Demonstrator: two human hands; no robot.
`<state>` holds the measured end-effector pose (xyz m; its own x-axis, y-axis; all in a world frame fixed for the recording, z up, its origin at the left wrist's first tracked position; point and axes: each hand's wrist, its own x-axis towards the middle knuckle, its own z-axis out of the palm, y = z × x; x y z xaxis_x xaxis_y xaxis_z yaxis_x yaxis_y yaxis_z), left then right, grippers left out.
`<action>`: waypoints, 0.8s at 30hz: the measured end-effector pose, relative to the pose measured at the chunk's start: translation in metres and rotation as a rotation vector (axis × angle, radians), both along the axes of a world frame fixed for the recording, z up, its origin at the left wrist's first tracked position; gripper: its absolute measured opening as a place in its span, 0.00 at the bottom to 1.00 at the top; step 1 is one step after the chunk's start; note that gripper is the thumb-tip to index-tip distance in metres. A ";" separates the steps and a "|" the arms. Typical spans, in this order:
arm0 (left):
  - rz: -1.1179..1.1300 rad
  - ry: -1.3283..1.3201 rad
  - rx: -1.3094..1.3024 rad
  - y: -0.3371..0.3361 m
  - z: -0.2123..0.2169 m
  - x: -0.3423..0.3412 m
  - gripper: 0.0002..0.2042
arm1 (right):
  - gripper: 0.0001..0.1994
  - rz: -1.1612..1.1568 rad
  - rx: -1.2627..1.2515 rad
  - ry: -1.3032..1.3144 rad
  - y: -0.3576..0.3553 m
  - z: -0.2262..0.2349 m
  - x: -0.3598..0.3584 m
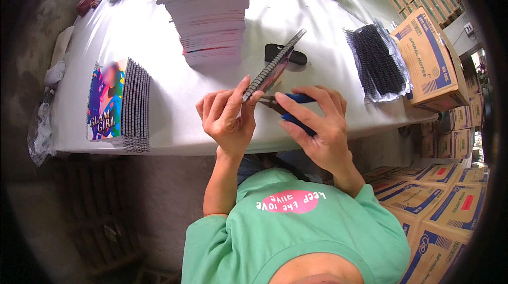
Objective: The person binds spiral notebooks by threading a plastic coil through holes and trimming the ends using pliers.
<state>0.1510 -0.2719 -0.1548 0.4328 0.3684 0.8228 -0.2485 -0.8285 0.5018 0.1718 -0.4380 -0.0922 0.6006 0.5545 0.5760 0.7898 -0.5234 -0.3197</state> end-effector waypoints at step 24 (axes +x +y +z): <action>0.045 -0.048 0.114 -0.012 -0.010 0.000 0.17 | 0.17 0.268 0.359 0.994 -0.005 -0.017 -0.004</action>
<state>0.1511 -0.2839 -0.1650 0.3770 0.2898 0.8797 -0.2311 -0.8903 0.3924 0.1679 -0.4433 -0.1093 0.7719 0.6333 0.0547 0.1684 -0.1208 -0.9783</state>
